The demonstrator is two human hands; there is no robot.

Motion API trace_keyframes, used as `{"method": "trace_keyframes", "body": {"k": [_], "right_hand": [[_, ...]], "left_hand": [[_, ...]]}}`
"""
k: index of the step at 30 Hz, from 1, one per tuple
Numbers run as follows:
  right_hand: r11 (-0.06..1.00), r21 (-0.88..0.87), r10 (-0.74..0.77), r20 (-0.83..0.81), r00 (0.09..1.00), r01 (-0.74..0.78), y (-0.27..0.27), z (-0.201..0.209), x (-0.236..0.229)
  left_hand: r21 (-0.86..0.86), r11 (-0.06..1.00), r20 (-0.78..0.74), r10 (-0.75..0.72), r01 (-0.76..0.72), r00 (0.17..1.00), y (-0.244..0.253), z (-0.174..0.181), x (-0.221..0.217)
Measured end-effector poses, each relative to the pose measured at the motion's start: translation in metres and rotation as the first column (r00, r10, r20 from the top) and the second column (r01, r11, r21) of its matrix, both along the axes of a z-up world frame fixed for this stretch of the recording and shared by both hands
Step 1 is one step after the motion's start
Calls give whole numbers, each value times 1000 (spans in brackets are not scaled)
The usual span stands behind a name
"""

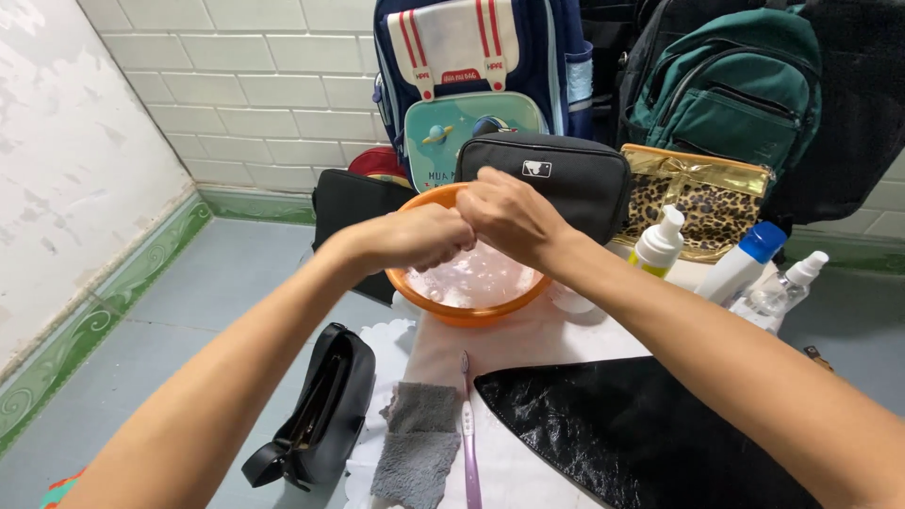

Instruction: Cleaning a black leather panel using soapy water, a toothbrush, and a cloth.

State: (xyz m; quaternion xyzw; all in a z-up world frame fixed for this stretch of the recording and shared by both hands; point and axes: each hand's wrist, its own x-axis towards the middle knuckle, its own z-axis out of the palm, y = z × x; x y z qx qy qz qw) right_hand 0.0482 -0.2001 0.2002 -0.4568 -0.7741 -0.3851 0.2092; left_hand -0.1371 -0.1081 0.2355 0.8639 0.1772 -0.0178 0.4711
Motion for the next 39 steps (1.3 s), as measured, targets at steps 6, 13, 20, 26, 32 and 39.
{"method": "trace_keyframes", "body": {"k": [6,13,20,26,32,39], "right_hand": [[680,-625,-628,-225,745,385,19,-25,-16],[626,-776,-662,-580,474,-76,11,20,-30],[950,200,-18,-730,683,239,6,56,-49],[923,-248,-380,-714,588,296,-36,86,-70],[948,-56,-237,-779,580,313,-8,23,-38],[944,-329,-328,-944,32,-38,-136,72,-157]], "left_hand": [[967,252,49,-99,-23,994,6,-50,9],[772,-437,357,-302,-461,884,48,-62,37],[741,233,608,165,-630,777,0,11,20],[665,476,407,415,-576,814,-33,18,-9],[512,486,636,340,-709,693,-46,9,-15],[731,531,229,400,-429,887,-123,-9,-64]]}}
